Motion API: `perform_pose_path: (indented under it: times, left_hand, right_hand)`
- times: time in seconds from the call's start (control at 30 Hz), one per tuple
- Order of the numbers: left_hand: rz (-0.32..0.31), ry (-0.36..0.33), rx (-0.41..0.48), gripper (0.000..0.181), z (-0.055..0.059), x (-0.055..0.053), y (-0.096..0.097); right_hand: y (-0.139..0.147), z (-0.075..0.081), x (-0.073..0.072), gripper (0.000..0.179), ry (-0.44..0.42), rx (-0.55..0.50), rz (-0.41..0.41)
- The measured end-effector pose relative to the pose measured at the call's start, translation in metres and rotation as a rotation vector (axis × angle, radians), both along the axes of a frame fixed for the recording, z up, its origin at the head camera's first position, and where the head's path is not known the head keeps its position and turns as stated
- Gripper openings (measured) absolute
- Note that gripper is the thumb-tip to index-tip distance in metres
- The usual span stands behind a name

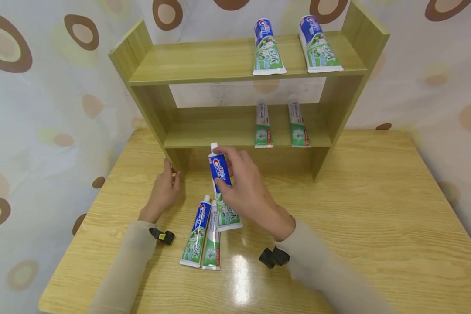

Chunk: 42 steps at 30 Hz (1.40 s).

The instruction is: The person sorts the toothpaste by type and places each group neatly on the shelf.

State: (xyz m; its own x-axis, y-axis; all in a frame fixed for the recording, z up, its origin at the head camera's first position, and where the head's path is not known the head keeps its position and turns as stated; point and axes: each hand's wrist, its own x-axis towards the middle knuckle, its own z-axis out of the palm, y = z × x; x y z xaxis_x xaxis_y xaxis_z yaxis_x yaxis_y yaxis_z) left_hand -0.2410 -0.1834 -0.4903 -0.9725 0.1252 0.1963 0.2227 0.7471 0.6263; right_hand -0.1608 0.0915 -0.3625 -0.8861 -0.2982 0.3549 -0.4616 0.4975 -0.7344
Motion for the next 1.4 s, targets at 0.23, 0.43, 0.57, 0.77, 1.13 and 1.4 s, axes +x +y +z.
perform_pose_path:
  times: [0.23, 0.43, 0.57, 0.77, 1.13, 1.4]
  left_hand:
    - [0.004, -0.021, 0.016, 0.056, 0.001, -0.001, -0.001]
    - [0.005, -0.032, 0.015, 0.056, 0.001, -0.001, 0.000]
    - [-0.002, -0.030, 0.005, 0.056, 0.001, -0.002, 0.000]
    - [-0.007, -0.023, 0.007, 0.055, 0.000, -0.002, 0.000]
    - [0.009, -0.034, 0.015, 0.053, 0.001, 0.000, 0.000]
    - [-0.002, -0.024, 0.019, 0.056, 0.003, 0.001, -0.001]
  right_hand:
    - [-0.006, 0.026, -0.007, 0.063, 0.056, 0.009, -0.006]
    - [-0.005, 0.037, -0.008, 0.064, 0.066, -0.016, -0.023]
    - [-0.002, 0.043, -0.008, 0.065, 0.070, -0.051, -0.039]
    - [0.000, 0.059, -0.013, 0.063, 0.136, -0.066, -0.046]
    - [-0.005, 0.087, -0.023, 0.063, 0.228, -0.063, -0.050]
    - [-0.010, 0.110, -0.035, 0.059, 0.241, -0.072, -0.063]
